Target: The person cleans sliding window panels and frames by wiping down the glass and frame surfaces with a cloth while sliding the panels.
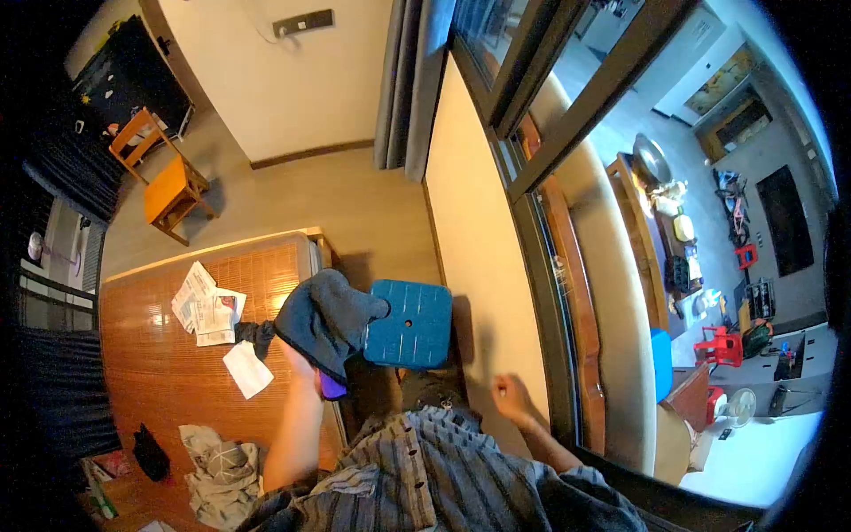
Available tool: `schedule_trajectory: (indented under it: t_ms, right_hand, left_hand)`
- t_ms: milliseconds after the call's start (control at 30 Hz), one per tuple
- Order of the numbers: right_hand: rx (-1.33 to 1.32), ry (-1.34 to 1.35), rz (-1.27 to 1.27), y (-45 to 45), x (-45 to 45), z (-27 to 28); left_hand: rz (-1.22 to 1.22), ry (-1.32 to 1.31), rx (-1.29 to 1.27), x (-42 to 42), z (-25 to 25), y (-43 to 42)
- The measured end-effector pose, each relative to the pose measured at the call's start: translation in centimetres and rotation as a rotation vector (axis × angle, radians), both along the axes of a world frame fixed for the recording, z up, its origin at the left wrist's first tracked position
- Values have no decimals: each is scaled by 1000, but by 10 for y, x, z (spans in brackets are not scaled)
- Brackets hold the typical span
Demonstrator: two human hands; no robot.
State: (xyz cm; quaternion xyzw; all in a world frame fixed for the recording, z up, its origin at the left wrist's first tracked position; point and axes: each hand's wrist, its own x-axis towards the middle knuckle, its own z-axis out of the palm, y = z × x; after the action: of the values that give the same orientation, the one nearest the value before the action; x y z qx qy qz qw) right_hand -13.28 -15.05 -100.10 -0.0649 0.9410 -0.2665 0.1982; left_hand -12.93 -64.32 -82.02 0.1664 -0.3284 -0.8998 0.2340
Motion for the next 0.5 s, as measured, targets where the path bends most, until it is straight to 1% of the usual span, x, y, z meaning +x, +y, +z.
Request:
schedule_trajectory:
  t_ms: [33, 133, 233, 333, 433, 467, 500]
  right_hand:
    - [-106, 39, -66, -5, -21, -17]
    - [-330, -3, -263, -43, -68, -6]
    - [-352, -1, -182, -59, -93, 0]
    - [-296, -94, -190, -66, -102, 5]
    - [-318, -126, -188, -69, -101, 5]
    - [-301, -152, -196, -69, -99, 5]
    - [-286, -175, -203, -69, -97, 6]
  left_hand:
    - [-3, -11, -4, -13, -1, -3]
    - [-5, -24, -14, -39, 1, -10]
    - [-4, -32, -26, -56, 5, -15]
    - [-1, -38, -34, -64, 5, -23]
    - [3, -54, -48, -69, -4, -33]
    - [-3, 4, -3, -68, -15, -37]
    - [2, -34, -29, -70, -9, -35]
